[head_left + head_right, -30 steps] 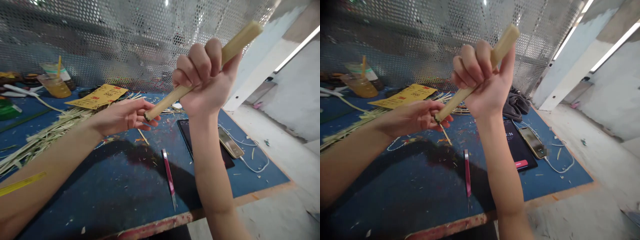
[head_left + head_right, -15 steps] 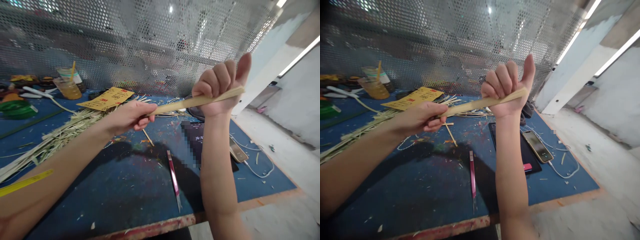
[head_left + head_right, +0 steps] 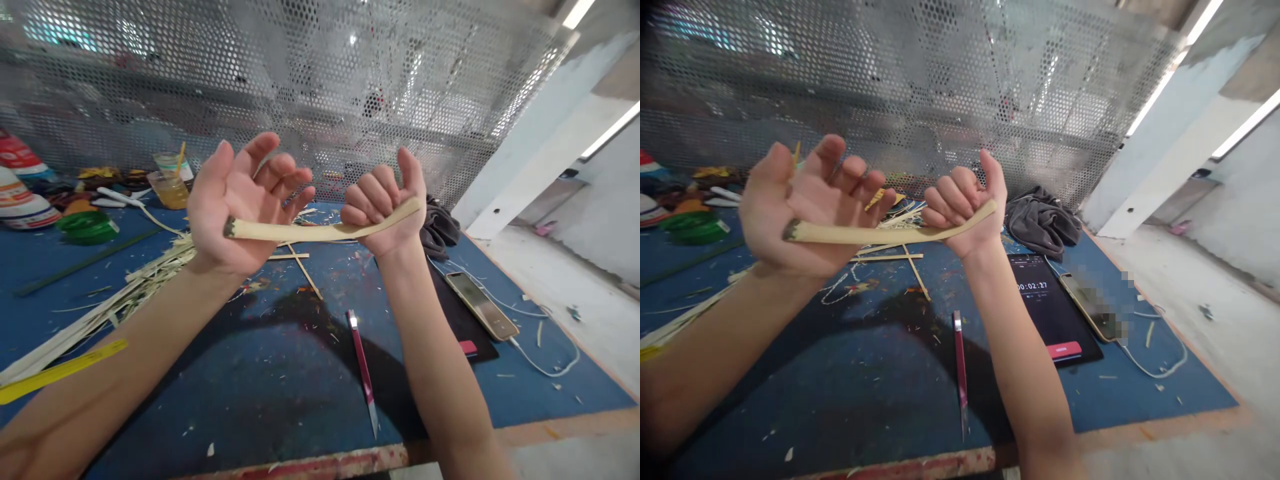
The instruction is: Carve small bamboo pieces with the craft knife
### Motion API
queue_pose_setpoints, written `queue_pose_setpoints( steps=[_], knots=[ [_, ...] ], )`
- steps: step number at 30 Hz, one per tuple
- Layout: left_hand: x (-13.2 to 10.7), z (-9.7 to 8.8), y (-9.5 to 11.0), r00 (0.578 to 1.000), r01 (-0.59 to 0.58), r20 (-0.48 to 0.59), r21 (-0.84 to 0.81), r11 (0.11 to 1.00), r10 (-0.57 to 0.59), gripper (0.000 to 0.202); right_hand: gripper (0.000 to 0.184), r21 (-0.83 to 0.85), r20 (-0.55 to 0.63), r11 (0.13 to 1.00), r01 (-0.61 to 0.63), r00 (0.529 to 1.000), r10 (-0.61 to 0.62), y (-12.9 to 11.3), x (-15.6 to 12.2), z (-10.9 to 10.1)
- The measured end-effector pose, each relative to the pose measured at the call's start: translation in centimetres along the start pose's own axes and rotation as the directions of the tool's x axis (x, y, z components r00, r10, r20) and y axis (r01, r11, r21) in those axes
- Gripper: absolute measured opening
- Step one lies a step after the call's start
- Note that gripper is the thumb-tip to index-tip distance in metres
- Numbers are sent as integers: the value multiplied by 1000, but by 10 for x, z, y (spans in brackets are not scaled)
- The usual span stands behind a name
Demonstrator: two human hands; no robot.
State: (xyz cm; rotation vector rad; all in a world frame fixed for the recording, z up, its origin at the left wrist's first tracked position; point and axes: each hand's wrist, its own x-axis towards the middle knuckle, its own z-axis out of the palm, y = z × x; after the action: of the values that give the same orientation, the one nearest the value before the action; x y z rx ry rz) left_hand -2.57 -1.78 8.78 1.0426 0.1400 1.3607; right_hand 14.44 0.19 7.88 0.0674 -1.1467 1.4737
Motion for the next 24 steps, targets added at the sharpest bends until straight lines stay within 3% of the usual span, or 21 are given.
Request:
queue_pose_setpoints(
  steps=[3, 11, 18, 24],
  knots=[
    [-1, 5, 13, 996, 62, 58, 70, 996, -66, 60, 69, -24, -47, 990, -139, 989, 138, -2, -3, 12],
    [2, -12, 5, 942, 252, 148, 284, 925, -302, 36, 72, -208, -167, 869, -448, 892, 420, -12, -7, 47],
    [-3, -9, 1, 931, 293, 99, 375, 879, -352, 36, 71, -339, -410, 816, -469, 854, 320, 3, -8, 54],
    [-5, -2, 3, 974, 152, 112, 330, 932, -199, 29, 63, -404, -454, 797, -448, 855, 251, 18, -2, 35]
  ],
)
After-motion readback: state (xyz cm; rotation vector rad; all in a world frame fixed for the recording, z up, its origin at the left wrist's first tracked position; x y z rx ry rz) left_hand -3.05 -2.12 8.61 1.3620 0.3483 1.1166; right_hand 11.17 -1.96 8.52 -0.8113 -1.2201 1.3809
